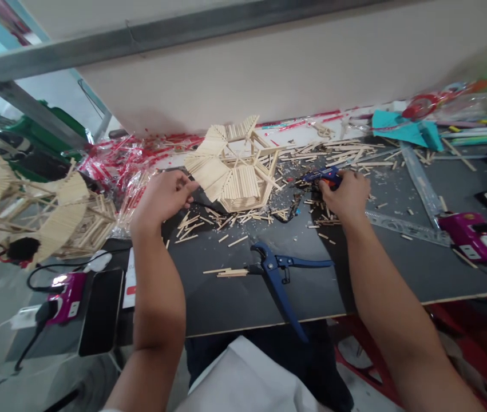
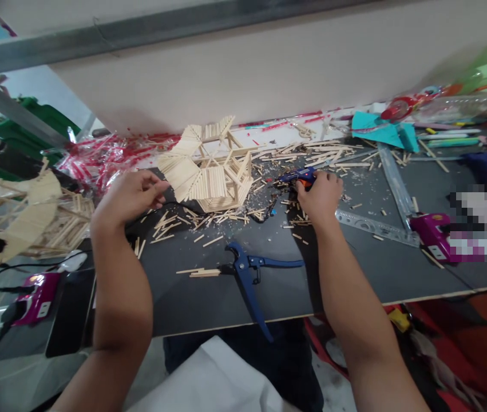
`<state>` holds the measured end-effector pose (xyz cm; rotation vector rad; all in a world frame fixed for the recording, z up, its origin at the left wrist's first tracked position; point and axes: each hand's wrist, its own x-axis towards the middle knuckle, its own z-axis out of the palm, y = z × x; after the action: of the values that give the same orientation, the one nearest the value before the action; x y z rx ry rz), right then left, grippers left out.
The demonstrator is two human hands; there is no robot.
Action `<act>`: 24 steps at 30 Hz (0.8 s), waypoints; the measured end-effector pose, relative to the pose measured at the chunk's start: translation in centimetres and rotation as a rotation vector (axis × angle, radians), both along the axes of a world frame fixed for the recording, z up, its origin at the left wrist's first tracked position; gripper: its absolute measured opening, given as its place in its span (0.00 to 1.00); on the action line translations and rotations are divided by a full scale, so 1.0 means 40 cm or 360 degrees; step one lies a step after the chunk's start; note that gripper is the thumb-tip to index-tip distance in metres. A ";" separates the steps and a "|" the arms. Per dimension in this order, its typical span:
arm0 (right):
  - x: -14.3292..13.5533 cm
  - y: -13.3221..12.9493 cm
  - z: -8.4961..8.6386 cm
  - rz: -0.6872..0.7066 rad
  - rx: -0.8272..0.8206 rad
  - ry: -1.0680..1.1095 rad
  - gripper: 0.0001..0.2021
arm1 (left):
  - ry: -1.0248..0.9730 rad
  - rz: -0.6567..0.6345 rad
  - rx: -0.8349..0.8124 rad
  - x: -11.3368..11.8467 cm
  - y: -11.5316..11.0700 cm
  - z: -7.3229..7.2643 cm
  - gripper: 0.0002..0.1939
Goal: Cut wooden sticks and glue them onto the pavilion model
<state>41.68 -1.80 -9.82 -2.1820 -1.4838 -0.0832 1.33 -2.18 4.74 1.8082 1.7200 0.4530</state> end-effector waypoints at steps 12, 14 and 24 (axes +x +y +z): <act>-0.027 0.002 0.007 0.0215 0.0259 -0.0007 0.17 | -0.1080 0.0168 -0.0710 0.002 0.030 -0.083 0.21; -0.027 0.004 0.006 0.0225 0.0268 -0.0016 0.16 | -0.1184 0.0135 -0.0723 0.000 0.033 -0.091 0.19; -0.032 0.006 0.010 0.0287 0.0280 -0.0018 0.14 | -0.1384 0.0143 -0.0699 0.034 0.034 -0.095 0.16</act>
<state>40.40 -1.55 -9.41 -1.9050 -1.6086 -0.1584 2.71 -0.82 0.95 0.9887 1.1548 0.7011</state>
